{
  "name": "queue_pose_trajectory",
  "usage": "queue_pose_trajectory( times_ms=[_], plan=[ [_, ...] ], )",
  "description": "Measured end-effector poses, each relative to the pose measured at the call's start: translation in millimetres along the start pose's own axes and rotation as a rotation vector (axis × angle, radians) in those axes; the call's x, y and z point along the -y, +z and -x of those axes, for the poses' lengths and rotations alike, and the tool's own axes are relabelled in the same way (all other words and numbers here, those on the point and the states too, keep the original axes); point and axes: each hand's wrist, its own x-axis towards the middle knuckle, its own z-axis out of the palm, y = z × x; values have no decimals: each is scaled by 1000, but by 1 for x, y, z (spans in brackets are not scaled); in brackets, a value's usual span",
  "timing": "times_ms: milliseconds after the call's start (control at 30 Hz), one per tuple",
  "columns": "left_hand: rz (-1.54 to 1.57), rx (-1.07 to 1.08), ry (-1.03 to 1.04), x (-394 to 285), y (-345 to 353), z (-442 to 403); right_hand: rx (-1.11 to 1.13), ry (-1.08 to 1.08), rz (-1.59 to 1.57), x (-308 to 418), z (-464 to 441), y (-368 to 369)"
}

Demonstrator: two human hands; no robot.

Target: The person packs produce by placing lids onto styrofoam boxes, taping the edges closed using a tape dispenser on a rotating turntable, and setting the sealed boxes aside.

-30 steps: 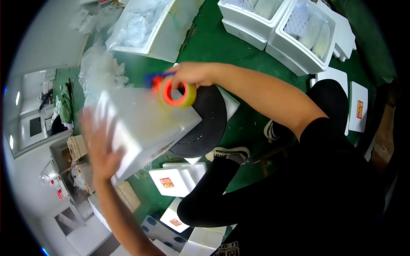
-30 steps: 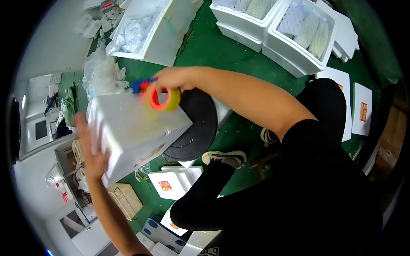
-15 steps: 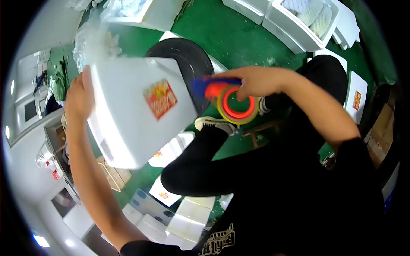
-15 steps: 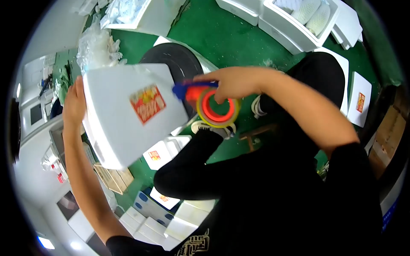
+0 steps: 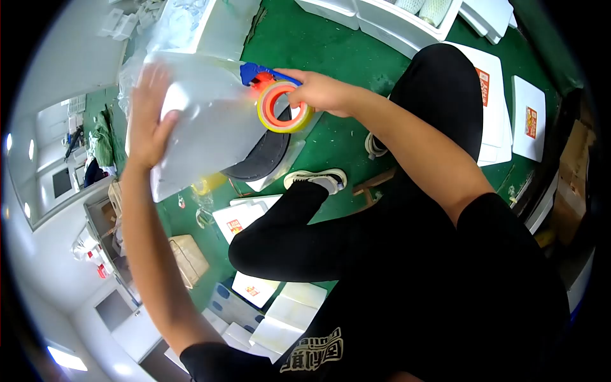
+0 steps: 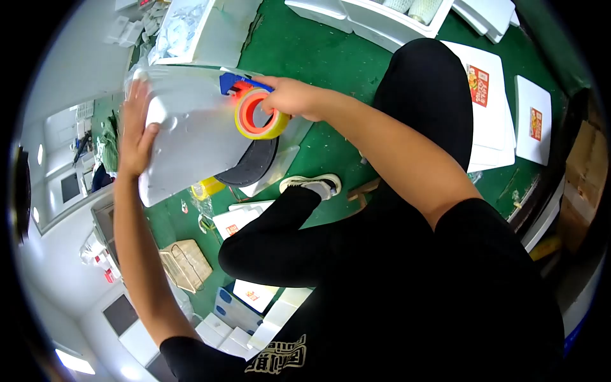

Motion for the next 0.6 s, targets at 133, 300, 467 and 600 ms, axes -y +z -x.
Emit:
queue_pose_trajectory(
  times_ms=[133,300,467,600],
  plan=[
    [210,-114,-199,8,12,-21,-40,0,66,-7,53,13],
    [254,-45,-541,128,31,-60,-56,-77,271,-81,95,40],
    [779,-133,-1163,164,42,-66,37,-54,294,-70,51,66],
    [816,-161,-1380,185,41,-46,112,-1,378,-66,18,94]
  ],
)
